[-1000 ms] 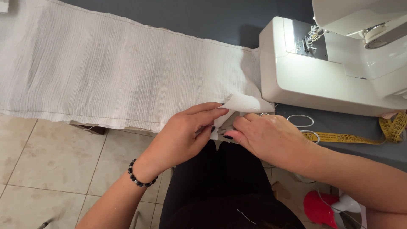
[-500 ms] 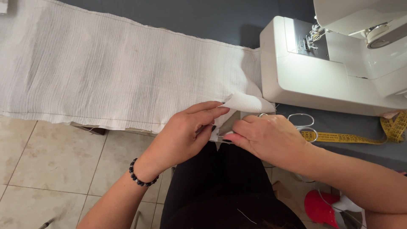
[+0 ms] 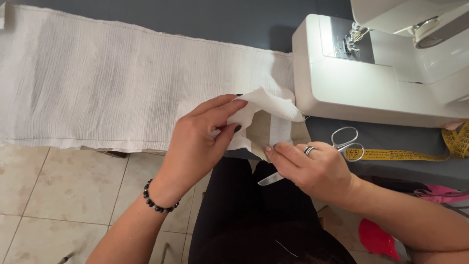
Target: A person uses scissors to cut a piece of white fabric on a work table next to a sewing machine.
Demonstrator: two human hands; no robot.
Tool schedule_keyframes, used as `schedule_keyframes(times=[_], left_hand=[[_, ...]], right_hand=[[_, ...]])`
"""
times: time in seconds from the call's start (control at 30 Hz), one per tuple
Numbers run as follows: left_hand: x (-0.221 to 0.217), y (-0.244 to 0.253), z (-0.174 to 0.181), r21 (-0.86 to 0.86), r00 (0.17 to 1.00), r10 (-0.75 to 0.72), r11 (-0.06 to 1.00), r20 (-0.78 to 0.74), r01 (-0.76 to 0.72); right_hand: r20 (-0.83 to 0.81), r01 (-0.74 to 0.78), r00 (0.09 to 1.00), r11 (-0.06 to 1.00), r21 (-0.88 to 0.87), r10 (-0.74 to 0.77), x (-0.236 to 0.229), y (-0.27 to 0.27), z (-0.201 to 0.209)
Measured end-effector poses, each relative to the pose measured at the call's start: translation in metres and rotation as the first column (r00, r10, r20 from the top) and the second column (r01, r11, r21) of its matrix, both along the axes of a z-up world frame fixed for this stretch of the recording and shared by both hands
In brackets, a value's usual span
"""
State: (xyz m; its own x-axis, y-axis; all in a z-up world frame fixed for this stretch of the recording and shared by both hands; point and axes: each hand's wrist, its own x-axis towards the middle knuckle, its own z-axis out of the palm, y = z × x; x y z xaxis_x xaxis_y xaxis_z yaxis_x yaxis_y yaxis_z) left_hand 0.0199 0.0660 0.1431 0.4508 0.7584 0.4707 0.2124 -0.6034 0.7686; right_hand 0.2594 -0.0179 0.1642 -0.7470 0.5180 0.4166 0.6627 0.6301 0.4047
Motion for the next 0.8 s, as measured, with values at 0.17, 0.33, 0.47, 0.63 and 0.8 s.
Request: schedule_keyframes(times=[0.17, 0.33, 0.47, 0.63, 0.8], left_hand=[[0.005, -0.008, 0.005, 0.125, 1.000, -0.014, 0.992, -0.014, 0.016], [-0.002, -0.014, -0.008, 0.032, 0.998, -0.047, 0.998, -0.046, 0.049], [-0.006, -0.017, -0.012, 0.048, 0.994, -0.052, 0.997, -0.094, 0.056], [-0.007, -0.021, -0.009, 0.129, 0.980, -0.030, 0.990, -0.195, 0.056], [-0.007, -0.017, -0.009, 0.043, 0.991, -0.084, 0.995, -0.101, 0.089]], right_hand=[[-0.020, 0.102, 0.994, 0.986, -0.136, -0.105, 0.000, -0.002, 0.007], [-0.115, 0.142, 0.948, 0.718, -0.682, -0.297, 0.024, -0.012, 0.010], [-0.139, -0.009, 0.986, 0.792, -0.611, -0.096, 0.010, -0.013, 0.033], [-0.578, -0.710, 0.542, 0.036, -0.704, -0.610, 0.000, -0.045, 0.019], [-0.078, -0.875, 0.323, -0.266, -0.404, -0.943, -0.001, -0.084, -0.047]])
